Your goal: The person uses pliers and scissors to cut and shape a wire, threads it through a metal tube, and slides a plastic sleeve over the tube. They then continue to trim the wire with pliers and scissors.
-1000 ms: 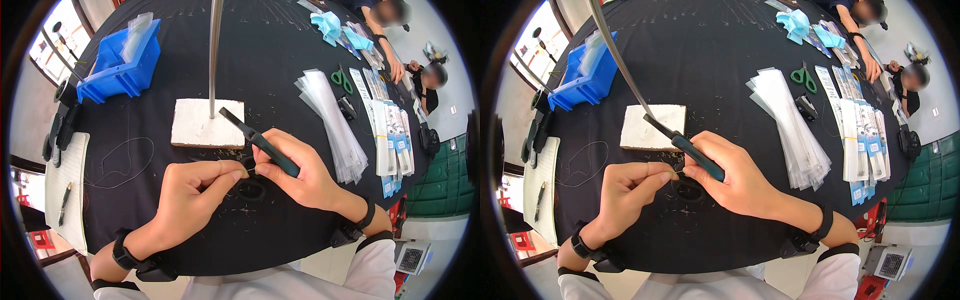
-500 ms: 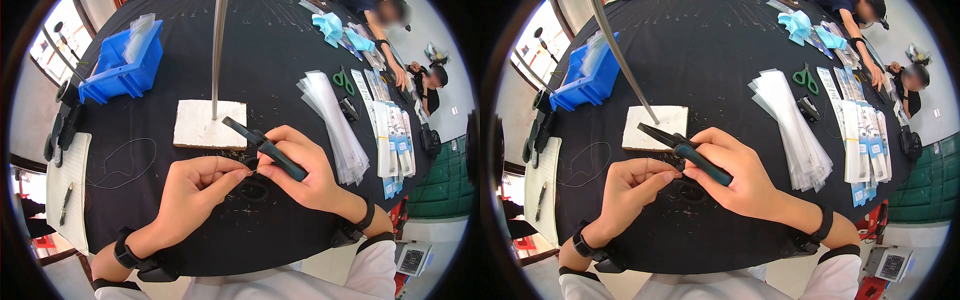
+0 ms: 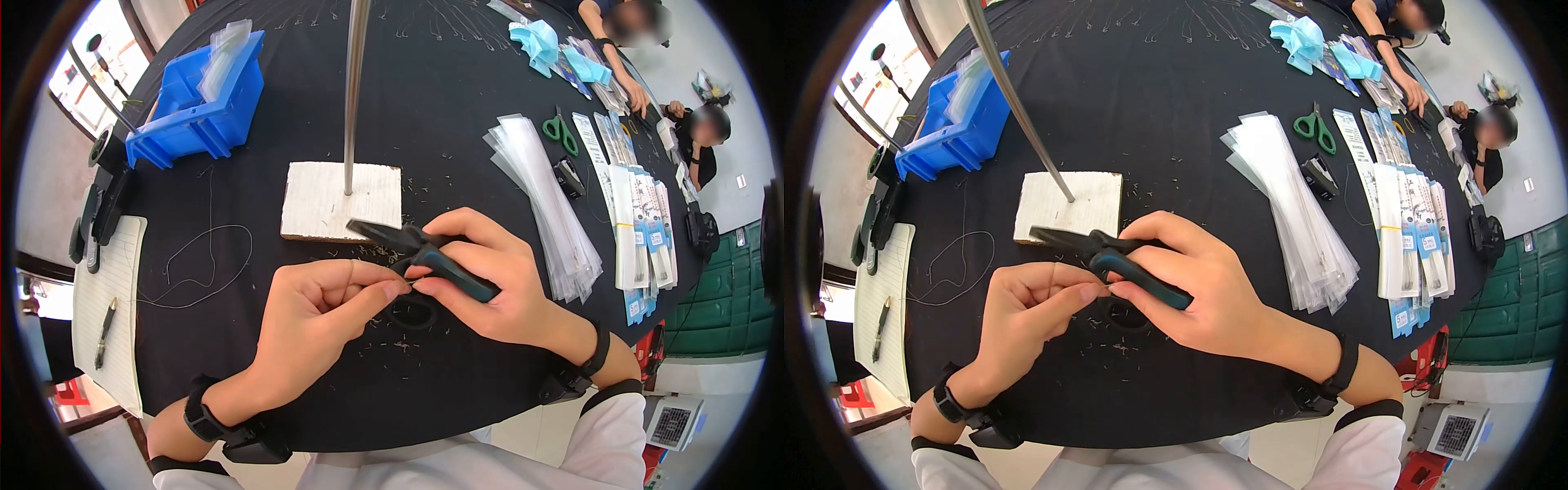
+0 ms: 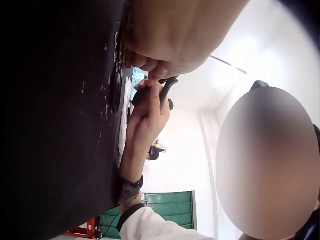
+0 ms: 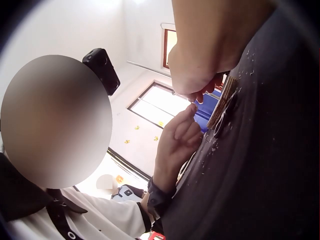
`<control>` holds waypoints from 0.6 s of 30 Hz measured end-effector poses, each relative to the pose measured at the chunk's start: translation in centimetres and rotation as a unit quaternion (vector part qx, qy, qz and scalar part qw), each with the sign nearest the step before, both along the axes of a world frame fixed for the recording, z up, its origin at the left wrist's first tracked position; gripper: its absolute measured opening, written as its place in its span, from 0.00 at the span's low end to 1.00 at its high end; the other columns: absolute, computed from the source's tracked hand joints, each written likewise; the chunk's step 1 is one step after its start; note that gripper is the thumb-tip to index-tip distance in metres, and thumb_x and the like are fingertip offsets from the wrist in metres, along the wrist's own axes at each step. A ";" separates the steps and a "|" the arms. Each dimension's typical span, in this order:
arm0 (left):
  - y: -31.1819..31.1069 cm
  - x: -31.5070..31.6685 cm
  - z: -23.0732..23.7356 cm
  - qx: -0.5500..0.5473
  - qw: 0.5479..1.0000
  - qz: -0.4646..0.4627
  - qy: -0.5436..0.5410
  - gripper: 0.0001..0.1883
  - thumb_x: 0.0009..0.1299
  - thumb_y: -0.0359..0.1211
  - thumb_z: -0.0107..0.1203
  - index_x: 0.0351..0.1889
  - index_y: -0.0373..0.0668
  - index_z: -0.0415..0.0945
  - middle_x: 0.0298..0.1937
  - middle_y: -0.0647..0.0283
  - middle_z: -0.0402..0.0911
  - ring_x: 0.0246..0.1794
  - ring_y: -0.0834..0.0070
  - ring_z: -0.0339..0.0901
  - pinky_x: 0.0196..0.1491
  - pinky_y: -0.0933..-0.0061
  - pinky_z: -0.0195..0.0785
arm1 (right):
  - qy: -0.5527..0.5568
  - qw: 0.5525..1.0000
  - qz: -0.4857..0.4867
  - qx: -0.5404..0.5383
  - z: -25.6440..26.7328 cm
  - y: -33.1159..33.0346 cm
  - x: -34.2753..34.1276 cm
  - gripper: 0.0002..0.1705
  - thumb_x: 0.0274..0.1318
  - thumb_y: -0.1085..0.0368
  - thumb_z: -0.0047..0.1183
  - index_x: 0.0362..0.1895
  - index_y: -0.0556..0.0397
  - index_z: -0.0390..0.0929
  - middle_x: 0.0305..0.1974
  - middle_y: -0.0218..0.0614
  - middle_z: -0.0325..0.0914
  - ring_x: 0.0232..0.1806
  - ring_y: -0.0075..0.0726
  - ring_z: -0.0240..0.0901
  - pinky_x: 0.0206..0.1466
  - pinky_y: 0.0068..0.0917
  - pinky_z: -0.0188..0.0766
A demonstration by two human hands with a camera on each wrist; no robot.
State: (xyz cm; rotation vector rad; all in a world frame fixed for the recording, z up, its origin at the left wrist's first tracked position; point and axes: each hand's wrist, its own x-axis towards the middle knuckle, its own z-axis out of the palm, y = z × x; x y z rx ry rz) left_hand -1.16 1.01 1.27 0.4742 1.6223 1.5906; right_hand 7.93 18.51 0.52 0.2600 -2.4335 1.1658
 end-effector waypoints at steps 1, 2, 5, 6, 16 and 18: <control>-0.1 -0.1 0.1 0.000 1.000 -0.010 -0.003 0.08 0.65 0.27 0.55 0.38 0.32 0.80 0.16 0.74 0.72 0.13 0.94 0.54 0.16 0.87 0.40 | 0.001 1.000 -0.001 0.012 0.0 0.0 0.0 0.07 0.43 0.74 0.60 0.31 0.58 0.77 0.36 0.39 0.72 0.32 0.35 0.71 0.33 0.25 0.67; -0.2 -0.2 0.2 0.000 1.000 -0.021 -0.006 0.08 0.65 0.27 0.55 0.38 0.32 0.80 0.17 0.74 0.72 0.14 0.94 0.55 0.17 0.88 0.41 | 0.016 1.000 0.002 0.020 0.0 0.0 0.0 0.07 0.43 0.74 0.60 0.31 0.58 0.77 0.36 0.39 0.72 0.32 0.36 0.71 0.33 0.26 0.67; -0.2 -0.2 0.1 -0.010 1.000 -0.025 -0.002 0.08 0.65 0.27 0.55 0.39 0.32 0.79 0.19 0.74 0.73 0.16 0.94 0.57 0.18 0.88 0.43 | 0.035 0.999 0.009 0.035 -0.1 0.1 -0.2 0.08 0.41 0.74 0.60 0.30 0.58 0.78 0.35 0.38 0.72 0.31 0.37 0.71 0.32 0.26 0.67; -0.2 -0.2 0.1 -0.015 1.000 -0.023 0.002 0.08 0.65 0.27 0.55 0.39 0.32 0.79 0.19 0.74 0.74 0.16 0.94 0.57 0.18 0.88 0.43 | 0.027 0.999 0.011 0.034 0.0 0.1 -0.1 0.08 0.40 0.75 0.61 0.30 0.57 0.78 0.35 0.38 0.72 0.31 0.38 0.71 0.32 0.27 0.67; -0.1 -0.1 -0.4 0.005 1.000 -0.009 0.021 0.07 0.64 0.26 0.54 0.36 0.31 0.80 0.20 0.70 0.77 0.12 0.94 0.55 0.15 0.87 0.41 | -0.046 0.997 0.015 -0.065 -0.3 0.2 0.1 0.04 0.47 0.73 0.58 0.31 0.59 0.78 0.34 0.37 0.73 0.28 0.32 0.71 0.29 0.23 0.65; 0.0 0.0 -0.2 0.002 1.000 -0.011 0.024 0.07 0.64 0.26 0.54 0.36 0.31 0.80 0.20 0.70 0.77 0.12 0.94 0.55 0.15 0.88 0.41 | -0.042 0.997 0.014 -0.064 -0.3 0.2 0.1 0.04 0.48 0.73 0.57 0.31 0.59 0.79 0.34 0.37 0.74 0.28 0.32 0.71 0.29 0.23 0.65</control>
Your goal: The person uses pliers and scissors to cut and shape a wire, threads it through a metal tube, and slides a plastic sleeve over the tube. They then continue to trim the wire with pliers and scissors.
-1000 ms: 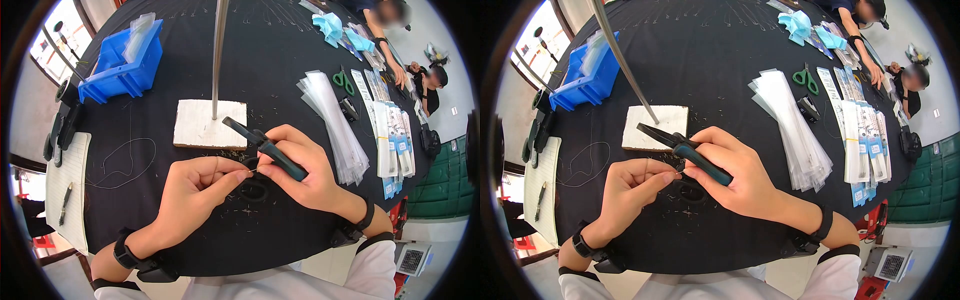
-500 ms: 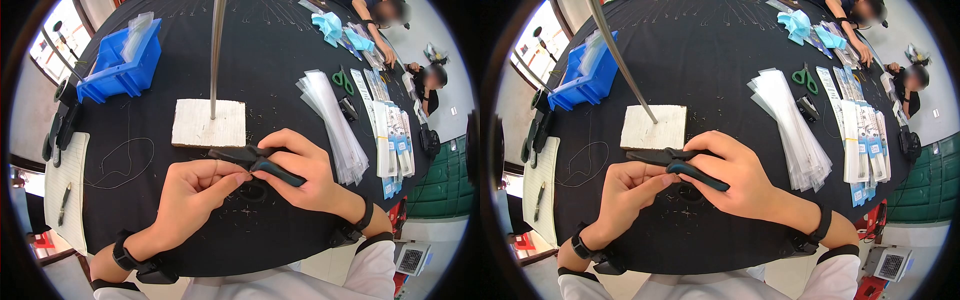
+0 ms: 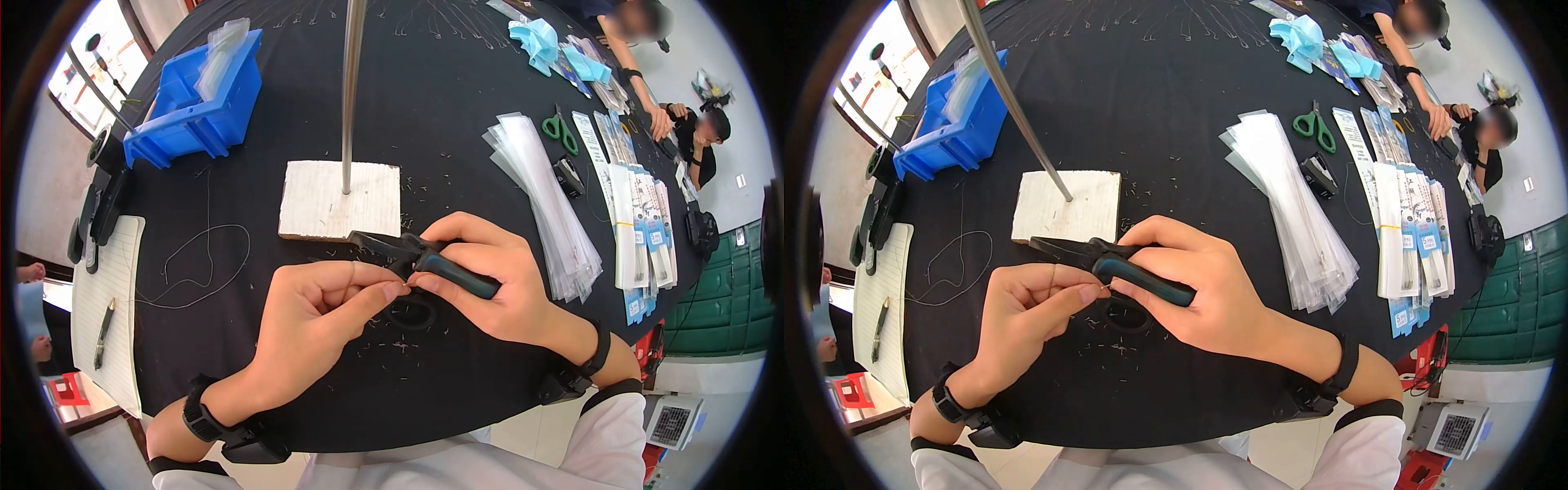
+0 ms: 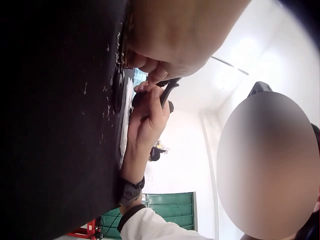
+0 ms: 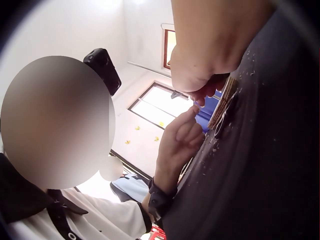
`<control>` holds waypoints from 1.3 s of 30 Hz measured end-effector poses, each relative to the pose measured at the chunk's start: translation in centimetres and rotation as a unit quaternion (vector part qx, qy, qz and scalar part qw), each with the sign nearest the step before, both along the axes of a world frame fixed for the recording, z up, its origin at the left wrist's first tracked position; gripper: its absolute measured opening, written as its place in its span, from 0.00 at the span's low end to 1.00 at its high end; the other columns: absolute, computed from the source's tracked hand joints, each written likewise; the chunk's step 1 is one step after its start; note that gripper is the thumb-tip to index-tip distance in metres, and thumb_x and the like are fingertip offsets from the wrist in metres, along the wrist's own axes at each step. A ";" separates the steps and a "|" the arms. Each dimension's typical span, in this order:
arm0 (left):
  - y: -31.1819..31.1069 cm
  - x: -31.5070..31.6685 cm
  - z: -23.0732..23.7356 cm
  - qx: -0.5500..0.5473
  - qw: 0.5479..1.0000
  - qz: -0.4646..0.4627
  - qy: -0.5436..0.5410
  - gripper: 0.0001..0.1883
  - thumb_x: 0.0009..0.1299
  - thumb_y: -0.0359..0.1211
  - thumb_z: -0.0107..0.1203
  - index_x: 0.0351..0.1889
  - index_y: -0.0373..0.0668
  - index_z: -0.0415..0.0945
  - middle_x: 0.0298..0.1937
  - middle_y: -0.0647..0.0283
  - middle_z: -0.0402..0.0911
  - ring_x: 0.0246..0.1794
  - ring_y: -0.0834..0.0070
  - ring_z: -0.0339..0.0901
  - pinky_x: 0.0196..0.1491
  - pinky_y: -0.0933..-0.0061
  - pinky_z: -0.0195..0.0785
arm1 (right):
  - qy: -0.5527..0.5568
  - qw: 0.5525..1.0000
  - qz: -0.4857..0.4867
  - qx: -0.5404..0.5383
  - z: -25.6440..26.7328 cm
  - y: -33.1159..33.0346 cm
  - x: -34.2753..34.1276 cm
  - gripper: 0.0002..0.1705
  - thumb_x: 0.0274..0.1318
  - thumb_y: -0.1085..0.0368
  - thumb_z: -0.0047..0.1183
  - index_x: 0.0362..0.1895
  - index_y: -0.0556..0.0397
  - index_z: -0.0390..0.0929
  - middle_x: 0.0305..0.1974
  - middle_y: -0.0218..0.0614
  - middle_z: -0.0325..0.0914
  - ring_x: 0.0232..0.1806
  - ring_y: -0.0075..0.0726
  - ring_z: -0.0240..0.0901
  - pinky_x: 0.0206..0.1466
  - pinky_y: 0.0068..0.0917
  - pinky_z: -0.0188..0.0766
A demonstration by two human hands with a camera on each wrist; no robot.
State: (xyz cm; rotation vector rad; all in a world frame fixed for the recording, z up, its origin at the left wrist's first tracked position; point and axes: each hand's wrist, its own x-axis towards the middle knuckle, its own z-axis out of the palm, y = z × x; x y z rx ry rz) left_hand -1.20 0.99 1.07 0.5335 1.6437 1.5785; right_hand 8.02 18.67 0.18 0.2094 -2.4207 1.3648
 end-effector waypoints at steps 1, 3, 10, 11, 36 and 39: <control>0.0 0.0 0.0 0.000 1.000 0.000 0.003 0.07 0.64 0.26 0.54 0.36 0.31 0.80 0.20 0.70 0.77 0.12 0.94 0.55 0.15 0.88 0.41 | 0.002 1.000 -0.001 0.000 0.0 0.0 0.0 0.04 0.48 0.73 0.57 0.31 0.59 0.79 0.34 0.37 0.74 0.28 0.32 0.72 0.29 0.23 0.65; 0.0 0.0 -0.1 -0.001 1.000 0.001 0.007 0.07 0.64 0.26 0.54 0.36 0.31 0.80 0.20 0.70 0.76 0.12 0.94 0.55 0.15 0.88 0.41 | 0.002 1.000 0.003 0.000 -0.1 0.1 0.0 0.05 0.47 0.73 0.57 0.31 0.59 0.79 0.34 0.37 0.74 0.28 0.32 0.72 0.29 0.23 0.65; 0.0 -0.2 0.2 -0.001 0.999 0.046 -0.003 0.08 0.65 0.27 0.53 0.35 0.30 0.79 0.15 0.75 0.68 0.12 0.93 0.52 0.16 0.86 0.39 | 0.015 0.998 -0.048 0.031 -0.1 -0.2 0.1 0.07 0.48 0.73 0.57 0.34 0.60 0.79 0.38 0.39 0.75 0.36 0.38 0.73 0.38 0.27 0.68; 0.0 -0.3 0.3 0.003 0.998 0.061 -0.012 0.08 0.65 0.28 0.53 0.36 0.30 0.79 0.14 0.76 0.66 0.12 0.93 0.50 0.17 0.86 0.39 | 0.015 0.997 -0.069 0.044 -0.1 -0.3 0.1 0.07 0.49 0.72 0.56 0.35 0.61 0.79 0.39 0.40 0.74 0.38 0.39 0.72 0.40 0.28 0.68; -0.4 -0.2 0.7 0.045 0.981 0.145 0.118 0.06 0.65 0.24 0.54 0.36 0.30 0.79 0.15 0.76 0.69 0.15 0.96 0.55 0.18 0.89 0.41 | -0.190 0.975 0.005 -0.116 2.0 -1.9 1.8 0.11 0.60 0.68 0.45 0.35 0.62 0.78 0.37 0.36 0.73 0.36 0.28 0.71 0.39 0.23 0.66; -0.4 -0.2 0.7 0.041 0.982 0.139 0.117 0.06 0.65 0.24 0.54 0.36 0.30 0.79 0.14 0.76 0.69 0.15 0.96 0.55 0.18 0.89 0.41 | -0.195 0.973 0.009 -0.120 2.0 -1.7 1.8 0.12 0.60 0.67 0.45 0.32 0.60 0.78 0.34 0.35 0.73 0.33 0.27 0.70 0.36 0.22 0.64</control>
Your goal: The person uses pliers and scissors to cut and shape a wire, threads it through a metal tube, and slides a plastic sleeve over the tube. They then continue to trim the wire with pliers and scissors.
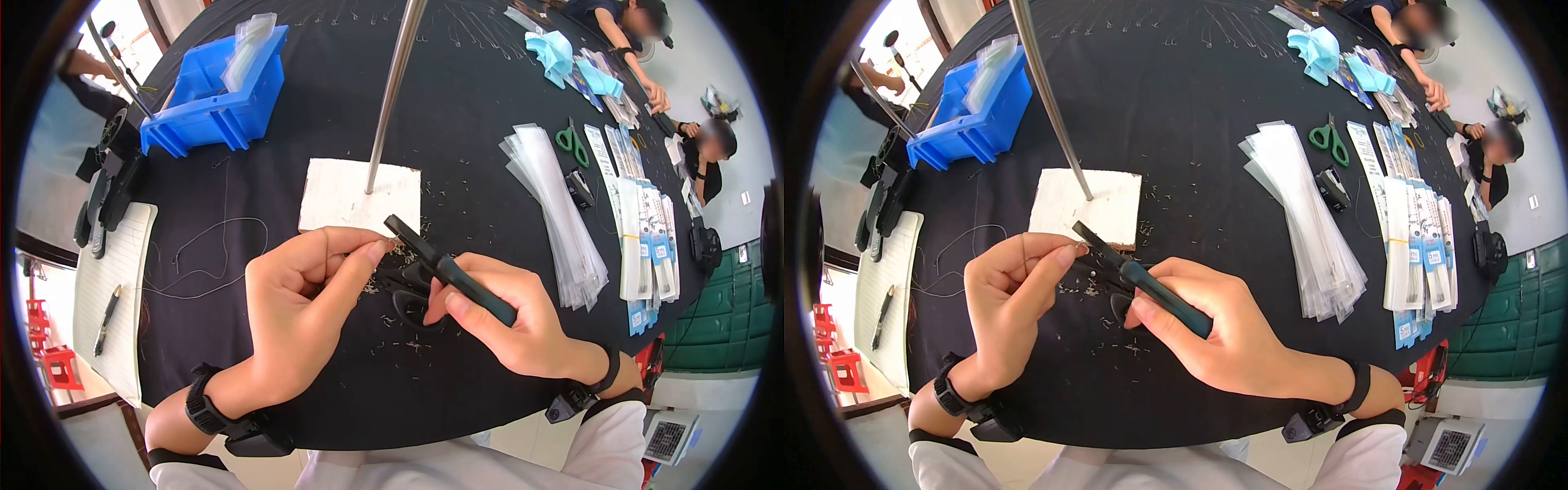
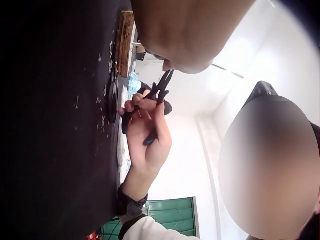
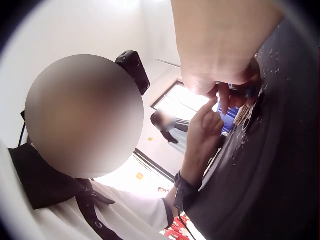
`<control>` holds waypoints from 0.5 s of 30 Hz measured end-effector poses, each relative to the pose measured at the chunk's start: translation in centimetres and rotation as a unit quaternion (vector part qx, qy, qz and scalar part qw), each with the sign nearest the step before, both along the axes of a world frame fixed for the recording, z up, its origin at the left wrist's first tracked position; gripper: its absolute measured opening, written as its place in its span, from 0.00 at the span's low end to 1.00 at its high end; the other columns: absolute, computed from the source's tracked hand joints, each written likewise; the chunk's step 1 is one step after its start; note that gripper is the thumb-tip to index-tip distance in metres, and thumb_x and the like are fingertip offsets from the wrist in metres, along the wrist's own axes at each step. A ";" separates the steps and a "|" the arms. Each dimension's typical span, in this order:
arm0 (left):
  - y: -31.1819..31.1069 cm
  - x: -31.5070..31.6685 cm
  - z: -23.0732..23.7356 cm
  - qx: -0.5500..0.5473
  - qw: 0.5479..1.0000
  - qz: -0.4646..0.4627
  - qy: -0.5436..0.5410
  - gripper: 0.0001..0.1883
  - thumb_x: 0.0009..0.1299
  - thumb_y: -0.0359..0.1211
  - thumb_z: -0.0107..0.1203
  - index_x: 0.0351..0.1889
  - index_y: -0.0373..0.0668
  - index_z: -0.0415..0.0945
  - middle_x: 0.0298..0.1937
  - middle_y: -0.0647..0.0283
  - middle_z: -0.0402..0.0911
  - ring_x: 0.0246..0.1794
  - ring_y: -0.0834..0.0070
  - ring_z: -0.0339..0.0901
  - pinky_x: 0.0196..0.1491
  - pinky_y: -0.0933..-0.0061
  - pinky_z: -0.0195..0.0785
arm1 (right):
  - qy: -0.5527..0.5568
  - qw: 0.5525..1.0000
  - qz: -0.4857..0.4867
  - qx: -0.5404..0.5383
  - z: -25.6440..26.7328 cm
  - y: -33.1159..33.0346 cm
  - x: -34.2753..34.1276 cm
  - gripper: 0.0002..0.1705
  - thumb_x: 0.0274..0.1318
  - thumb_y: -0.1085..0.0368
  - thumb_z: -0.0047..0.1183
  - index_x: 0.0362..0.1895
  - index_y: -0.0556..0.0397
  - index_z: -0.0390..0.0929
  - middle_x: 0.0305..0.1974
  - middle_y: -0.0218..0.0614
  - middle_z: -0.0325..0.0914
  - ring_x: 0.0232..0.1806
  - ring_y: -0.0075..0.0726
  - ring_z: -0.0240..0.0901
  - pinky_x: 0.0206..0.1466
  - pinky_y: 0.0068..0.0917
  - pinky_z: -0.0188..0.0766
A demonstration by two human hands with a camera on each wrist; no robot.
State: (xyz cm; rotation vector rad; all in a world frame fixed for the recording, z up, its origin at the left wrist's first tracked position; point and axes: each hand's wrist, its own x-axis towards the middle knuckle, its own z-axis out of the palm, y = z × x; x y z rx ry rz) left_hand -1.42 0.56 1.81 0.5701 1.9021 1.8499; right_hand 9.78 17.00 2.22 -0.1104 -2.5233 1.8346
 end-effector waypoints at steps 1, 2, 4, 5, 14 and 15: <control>0.0 0.0 0.0 -0.002 1.000 -0.002 -0.001 0.06 0.65 0.24 0.54 0.36 0.30 0.79 0.14 0.76 0.69 0.15 0.96 0.55 0.18 0.89 0.41 | -0.004 1.000 0.002 -0.001 0.0 0.1 0.0 0.12 0.61 0.66 0.44 0.31 0.60 0.78 0.33 0.35 0.73 0.32 0.26 0.69 0.36 0.22 0.64; 0.0 0.0 0.0 -0.003 1.000 -0.005 -0.004 0.06 0.65 0.24 0.54 0.36 0.30 0.79 0.14 0.76 0.69 0.15 0.96 0.55 0.18 0.89 0.41 | 0.000 1.000 0.001 -0.005 -0.2 0.1 0.0 0.11 0.60 0.66 0.46 0.30 0.60 0.78 0.32 0.34 0.73 0.30 0.24 0.69 0.33 0.21 0.63; 0.0 0.0 0.0 -0.004 1.000 -0.010 -0.009 0.06 0.65 0.24 0.54 0.37 0.31 0.79 0.14 0.76 0.69 0.15 0.96 0.55 0.18 0.89 0.41 | 0.009 1.000 -0.001 -0.013 -0.6 0.3 0.1 0.10 0.59 0.66 0.49 0.29 0.59 0.78 0.30 0.34 0.73 0.25 0.21 0.67 0.27 0.19 0.61; 0.0 0.0 0.0 -0.004 1.000 -0.010 -0.007 0.06 0.65 0.25 0.54 0.37 0.31 0.79 0.14 0.76 0.69 0.15 0.96 0.55 0.18 0.89 0.41 | 0.015 1.000 0.000 -0.008 -0.6 0.3 0.0 0.10 0.59 0.66 0.49 0.29 0.59 0.78 0.30 0.34 0.73 0.25 0.21 0.67 0.27 0.19 0.61; 0.0 -0.1 0.0 -0.016 1.000 -0.017 -0.002 0.06 0.65 0.25 0.55 0.36 0.30 0.79 0.15 0.75 0.70 0.15 0.96 0.56 0.19 0.89 0.43 | 0.028 0.999 -0.005 0.017 -0.2 -0.1 -0.1 0.12 0.60 0.66 0.46 0.26 0.60 0.76 0.28 0.34 0.72 0.26 0.26 0.67 0.29 0.22 0.61; 0.0 0.0 0.0 -0.015 1.000 -0.018 -0.003 0.06 0.65 0.25 0.55 0.36 0.30 0.79 0.15 0.74 0.70 0.15 0.95 0.56 0.19 0.90 0.43 | 0.033 0.999 -0.009 0.025 -0.4 0.0 -0.1 0.11 0.58 0.67 0.48 0.26 0.60 0.75 0.26 0.35 0.71 0.24 0.26 0.67 0.27 0.23 0.60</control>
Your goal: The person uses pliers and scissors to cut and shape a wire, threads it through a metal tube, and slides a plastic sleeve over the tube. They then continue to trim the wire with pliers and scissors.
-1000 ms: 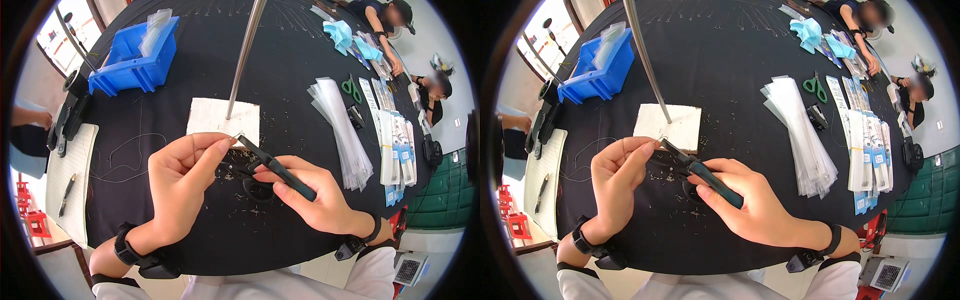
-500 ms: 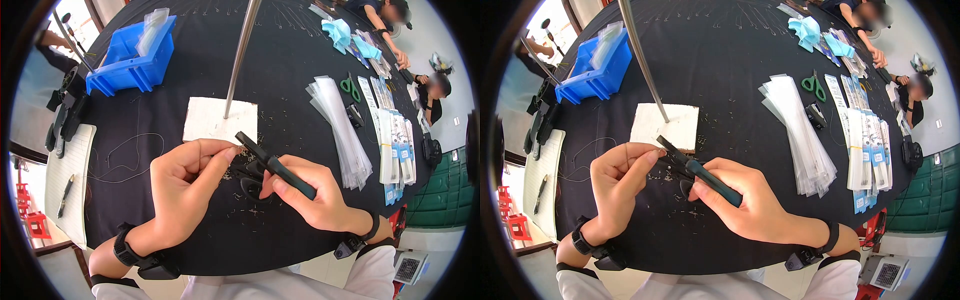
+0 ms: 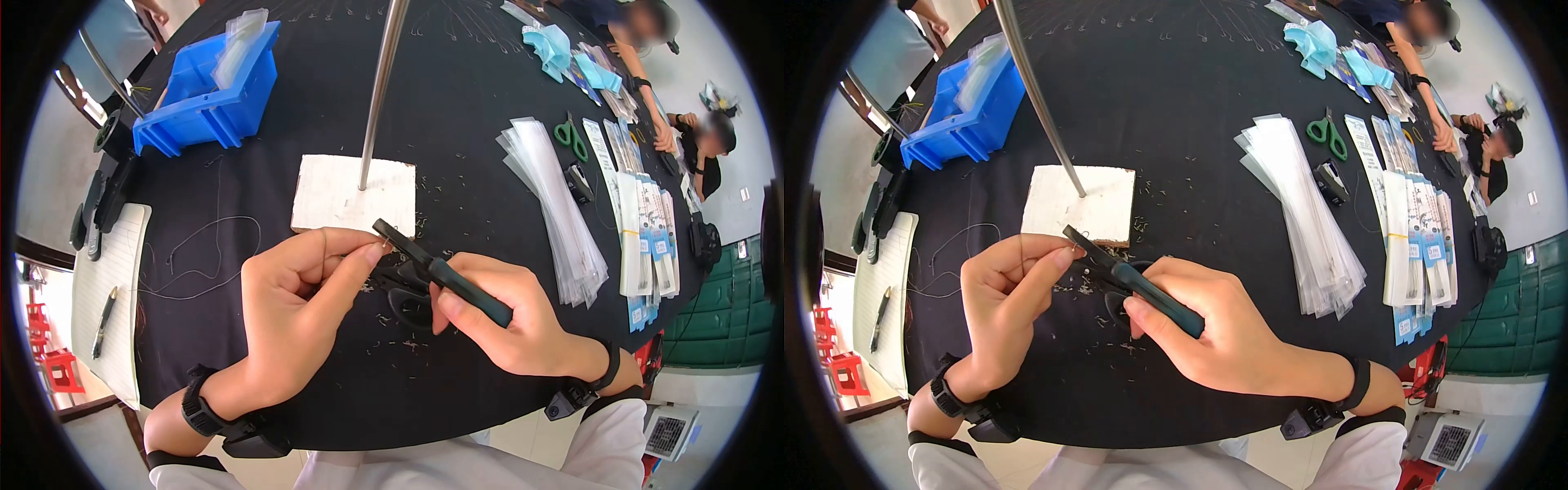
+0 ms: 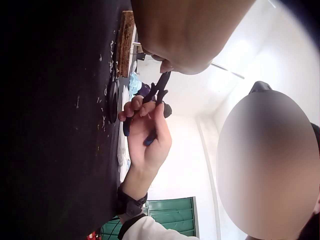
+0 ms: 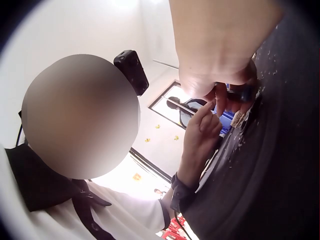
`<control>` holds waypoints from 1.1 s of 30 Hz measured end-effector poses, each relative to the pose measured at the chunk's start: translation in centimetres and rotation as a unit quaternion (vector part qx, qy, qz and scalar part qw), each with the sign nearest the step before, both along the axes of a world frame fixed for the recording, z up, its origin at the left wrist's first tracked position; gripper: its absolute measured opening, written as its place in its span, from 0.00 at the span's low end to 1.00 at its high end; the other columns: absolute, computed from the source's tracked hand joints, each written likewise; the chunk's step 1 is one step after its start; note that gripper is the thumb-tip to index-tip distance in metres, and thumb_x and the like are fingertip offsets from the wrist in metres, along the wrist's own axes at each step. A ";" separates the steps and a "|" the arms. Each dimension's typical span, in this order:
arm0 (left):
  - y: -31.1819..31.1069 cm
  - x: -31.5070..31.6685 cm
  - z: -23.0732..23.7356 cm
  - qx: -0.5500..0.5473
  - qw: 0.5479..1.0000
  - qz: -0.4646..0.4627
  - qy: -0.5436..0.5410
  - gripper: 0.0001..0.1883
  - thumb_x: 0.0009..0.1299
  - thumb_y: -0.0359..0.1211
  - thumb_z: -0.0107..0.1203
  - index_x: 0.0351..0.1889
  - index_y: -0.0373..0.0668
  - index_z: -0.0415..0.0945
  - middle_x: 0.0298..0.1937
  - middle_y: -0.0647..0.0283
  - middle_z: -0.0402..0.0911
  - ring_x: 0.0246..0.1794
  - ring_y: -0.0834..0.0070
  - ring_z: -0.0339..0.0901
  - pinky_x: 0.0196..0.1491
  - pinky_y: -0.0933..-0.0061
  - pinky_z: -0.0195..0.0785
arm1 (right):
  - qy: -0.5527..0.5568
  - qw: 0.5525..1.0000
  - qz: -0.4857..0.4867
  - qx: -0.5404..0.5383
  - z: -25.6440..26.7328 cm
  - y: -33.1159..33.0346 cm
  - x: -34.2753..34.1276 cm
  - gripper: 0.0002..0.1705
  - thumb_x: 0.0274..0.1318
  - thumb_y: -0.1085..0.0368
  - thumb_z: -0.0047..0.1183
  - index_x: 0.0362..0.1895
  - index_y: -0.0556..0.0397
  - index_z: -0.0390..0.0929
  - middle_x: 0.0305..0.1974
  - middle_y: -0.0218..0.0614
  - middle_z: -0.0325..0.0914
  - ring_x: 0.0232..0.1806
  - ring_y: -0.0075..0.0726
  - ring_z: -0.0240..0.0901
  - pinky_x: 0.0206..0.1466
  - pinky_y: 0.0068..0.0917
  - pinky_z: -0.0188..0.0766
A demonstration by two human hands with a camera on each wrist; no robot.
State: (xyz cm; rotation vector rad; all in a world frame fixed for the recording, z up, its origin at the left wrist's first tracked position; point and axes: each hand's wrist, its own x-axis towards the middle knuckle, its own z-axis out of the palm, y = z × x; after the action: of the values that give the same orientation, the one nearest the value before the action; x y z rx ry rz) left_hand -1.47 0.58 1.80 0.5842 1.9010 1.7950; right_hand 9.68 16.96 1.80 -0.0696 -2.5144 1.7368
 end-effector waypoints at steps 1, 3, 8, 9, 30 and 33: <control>0.0 0.0 0.0 0.001 1.000 -0.001 -0.001 0.06 0.65 0.25 0.55 0.37 0.30 0.79 0.15 0.74 0.71 0.15 0.95 0.56 0.19 0.90 0.43 | 0.005 1.000 -0.003 0.008 -0.2 0.1 0.0 0.10 0.57 0.68 0.50 0.25 0.60 0.75 0.25 0.35 0.71 0.22 0.27 0.66 0.24 0.24 0.59; 0.1 0.1 0.1 0.000 1.000 0.005 0.003 0.07 0.65 0.25 0.54 0.37 0.30 0.79 0.16 0.74 0.71 0.15 0.95 0.57 0.19 0.89 0.44 | 0.022 1.000 -0.017 0.014 -0.3 0.0 0.0 0.10 0.57 0.69 0.50 0.25 0.60 0.73 0.24 0.35 0.70 0.21 0.27 0.66 0.24 0.24 0.59; 0.1 0.2 0.1 -0.007 1.000 0.010 0.007 0.07 0.65 0.25 0.54 0.38 0.31 0.80 0.16 0.74 0.71 0.15 0.94 0.57 0.18 0.89 0.45 | 0.018 0.999 -0.025 0.014 -0.1 -0.1 0.1 0.09 0.58 0.70 0.48 0.25 0.60 0.72 0.23 0.35 0.69 0.22 0.26 0.67 0.25 0.23 0.60; 0.1 0.3 0.2 -0.008 1.000 0.010 0.011 0.08 0.65 0.25 0.54 0.38 0.31 0.80 0.16 0.74 0.70 0.15 0.94 0.57 0.17 0.89 0.45 | 0.009 1.000 -0.019 0.017 0.1 0.0 0.1 0.09 0.59 0.70 0.46 0.26 0.61 0.72 0.24 0.35 0.70 0.24 0.26 0.67 0.27 0.22 0.61; 0.1 0.6 -0.2 -0.001 0.999 0.021 0.024 0.08 0.66 0.25 0.51 0.37 0.30 0.80 0.15 0.75 0.66 0.13 0.93 0.52 0.17 0.87 0.39 | -0.021 0.999 -0.028 -0.020 -0.5 0.4 0.0 0.11 0.60 0.67 0.48 0.26 0.60 0.73 0.25 0.32 0.69 0.23 0.20 0.64 0.26 0.20 0.58; 0.1 0.4 -0.2 0.002 1.000 0.016 0.003 0.08 0.66 0.25 0.52 0.38 0.31 0.80 0.15 0.76 0.65 0.13 0.94 0.53 0.16 0.87 0.41 | -0.009 1.000 -0.005 -0.013 -0.5 0.6 -0.2 0.10 0.60 0.67 0.46 0.30 0.61 0.75 0.29 0.34 0.71 0.29 0.24 0.68 0.33 0.22 0.62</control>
State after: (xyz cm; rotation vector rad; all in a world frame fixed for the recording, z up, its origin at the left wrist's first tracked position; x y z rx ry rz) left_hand -1.08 0.71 1.60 0.5638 1.9210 1.8176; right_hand 9.43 17.58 1.29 -0.1008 -2.4990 1.7743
